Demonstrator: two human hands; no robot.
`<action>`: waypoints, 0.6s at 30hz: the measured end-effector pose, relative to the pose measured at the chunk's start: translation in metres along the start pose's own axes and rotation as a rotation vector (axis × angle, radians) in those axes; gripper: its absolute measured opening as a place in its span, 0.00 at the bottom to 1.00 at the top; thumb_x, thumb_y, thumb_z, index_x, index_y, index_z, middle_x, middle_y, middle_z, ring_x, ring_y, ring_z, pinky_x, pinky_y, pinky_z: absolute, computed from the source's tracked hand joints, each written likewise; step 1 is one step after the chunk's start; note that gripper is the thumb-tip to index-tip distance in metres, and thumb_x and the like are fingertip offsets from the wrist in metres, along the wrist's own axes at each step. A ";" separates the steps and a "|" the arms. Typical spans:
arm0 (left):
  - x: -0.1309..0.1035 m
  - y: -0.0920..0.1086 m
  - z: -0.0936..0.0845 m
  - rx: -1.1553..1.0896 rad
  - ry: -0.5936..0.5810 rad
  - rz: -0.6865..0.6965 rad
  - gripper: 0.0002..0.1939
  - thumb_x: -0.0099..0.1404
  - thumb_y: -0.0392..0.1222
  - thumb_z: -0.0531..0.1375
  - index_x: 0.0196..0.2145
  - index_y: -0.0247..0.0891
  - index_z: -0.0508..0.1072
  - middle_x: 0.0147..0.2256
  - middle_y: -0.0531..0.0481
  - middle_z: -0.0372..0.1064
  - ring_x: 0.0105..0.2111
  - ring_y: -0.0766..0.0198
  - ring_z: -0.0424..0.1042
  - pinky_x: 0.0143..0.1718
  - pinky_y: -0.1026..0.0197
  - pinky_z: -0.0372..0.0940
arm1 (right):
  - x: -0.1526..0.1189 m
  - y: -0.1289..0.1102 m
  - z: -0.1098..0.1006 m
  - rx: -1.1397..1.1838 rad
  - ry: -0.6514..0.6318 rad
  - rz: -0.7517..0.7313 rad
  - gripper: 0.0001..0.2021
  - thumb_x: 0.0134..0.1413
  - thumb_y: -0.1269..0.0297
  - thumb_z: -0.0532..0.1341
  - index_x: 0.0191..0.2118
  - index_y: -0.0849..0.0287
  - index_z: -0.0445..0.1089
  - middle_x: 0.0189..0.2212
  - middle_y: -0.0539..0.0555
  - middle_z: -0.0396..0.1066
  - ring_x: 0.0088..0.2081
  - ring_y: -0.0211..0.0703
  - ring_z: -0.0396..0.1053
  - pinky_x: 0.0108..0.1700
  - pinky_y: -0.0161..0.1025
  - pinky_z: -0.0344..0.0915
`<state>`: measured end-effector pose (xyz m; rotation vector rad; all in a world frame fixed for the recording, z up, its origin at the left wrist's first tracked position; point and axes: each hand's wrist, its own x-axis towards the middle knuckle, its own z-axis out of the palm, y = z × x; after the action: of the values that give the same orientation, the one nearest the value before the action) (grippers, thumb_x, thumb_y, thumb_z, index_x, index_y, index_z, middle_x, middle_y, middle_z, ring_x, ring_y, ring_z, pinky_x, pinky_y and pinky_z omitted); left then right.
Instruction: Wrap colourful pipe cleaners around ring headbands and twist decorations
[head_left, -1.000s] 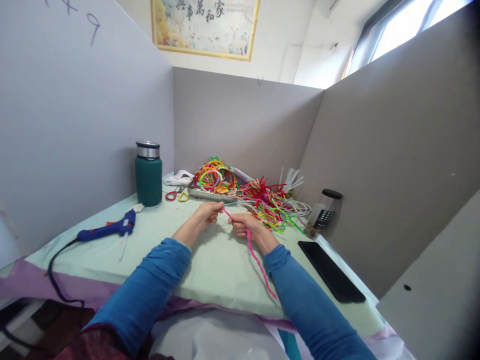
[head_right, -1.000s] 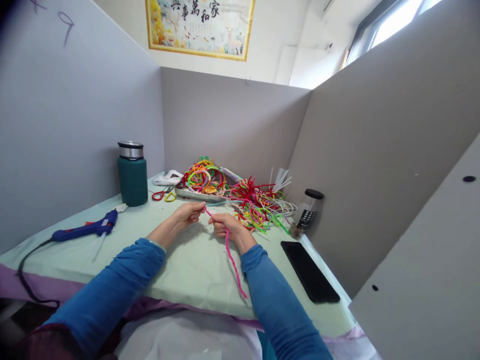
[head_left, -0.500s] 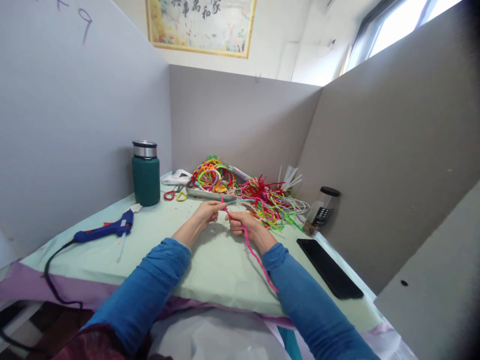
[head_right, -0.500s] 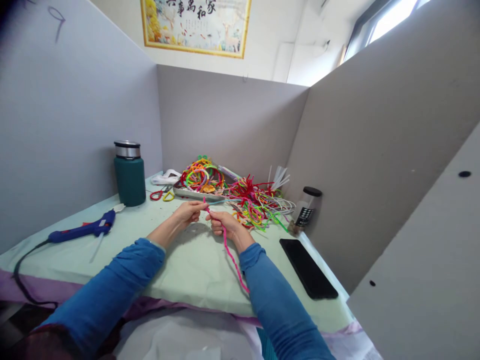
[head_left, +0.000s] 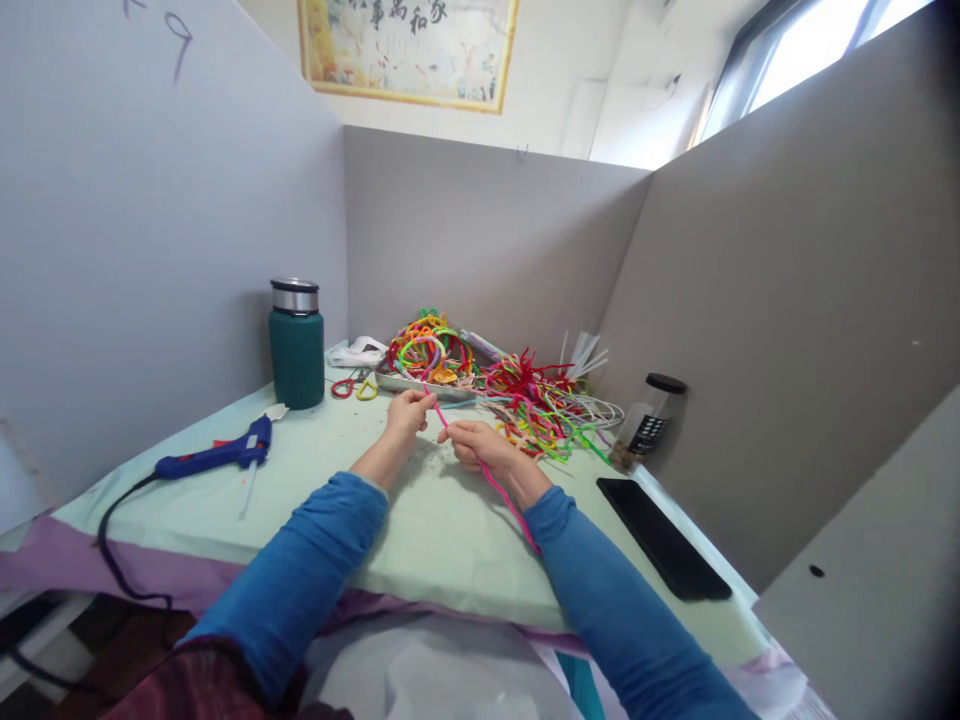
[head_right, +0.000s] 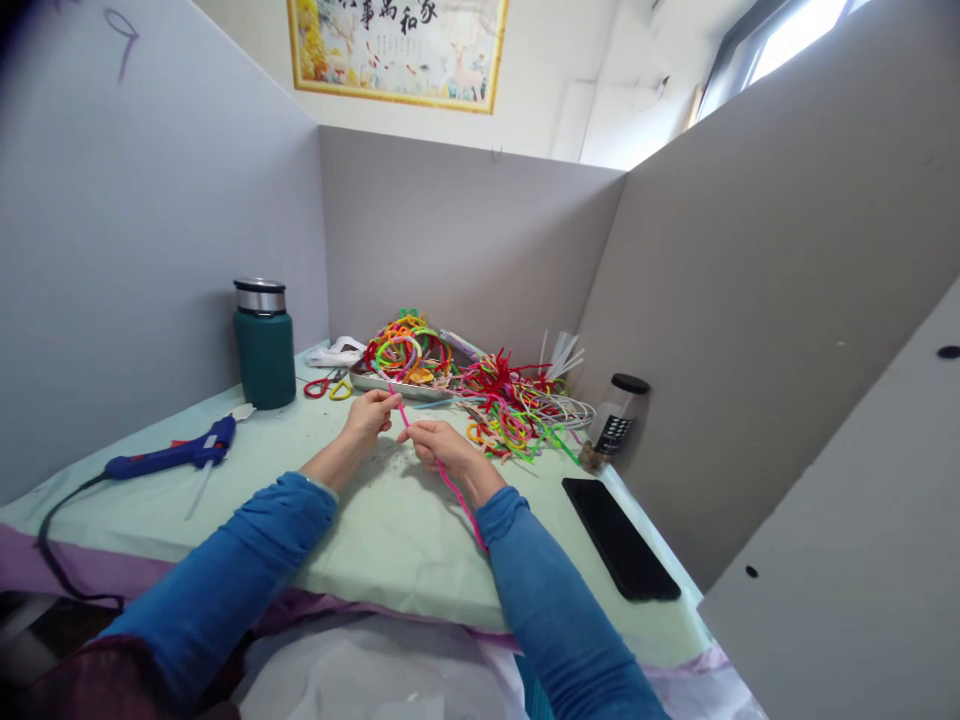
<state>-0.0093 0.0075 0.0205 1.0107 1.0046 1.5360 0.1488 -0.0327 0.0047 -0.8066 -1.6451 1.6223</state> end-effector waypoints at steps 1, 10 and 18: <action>0.000 0.000 0.000 -0.015 0.006 -0.011 0.14 0.50 0.39 0.67 0.22 0.36 0.63 0.11 0.62 0.53 0.11 0.76 0.47 0.13 0.68 0.43 | 0.001 0.000 0.000 0.012 0.006 0.002 0.16 0.52 0.51 0.61 0.38 0.61 0.67 0.11 0.38 0.47 0.13 0.28 0.39 0.15 0.29 0.41; -0.003 0.002 -0.002 -0.039 -0.222 -0.088 0.14 0.48 0.43 0.68 0.30 0.32 0.71 0.24 0.52 0.71 0.11 0.78 0.50 0.15 0.66 0.53 | 0.007 0.011 -0.007 0.080 0.121 -0.018 0.15 0.50 0.55 0.62 0.37 0.62 0.68 0.12 0.40 0.53 0.13 0.29 0.46 0.17 0.31 0.48; -0.004 -0.002 0.000 0.051 -0.248 -0.056 0.08 0.56 0.40 0.63 0.29 0.33 0.70 0.27 0.49 0.74 0.11 0.76 0.54 0.15 0.66 0.57 | 0.010 0.012 -0.005 -0.028 0.168 -0.007 0.14 0.52 0.54 0.59 0.37 0.61 0.68 0.14 0.41 0.55 0.14 0.29 0.50 0.18 0.31 0.51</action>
<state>-0.0082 0.0035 0.0181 1.1672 0.8925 1.3075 0.1465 -0.0211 -0.0068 -0.9244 -1.5525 1.4872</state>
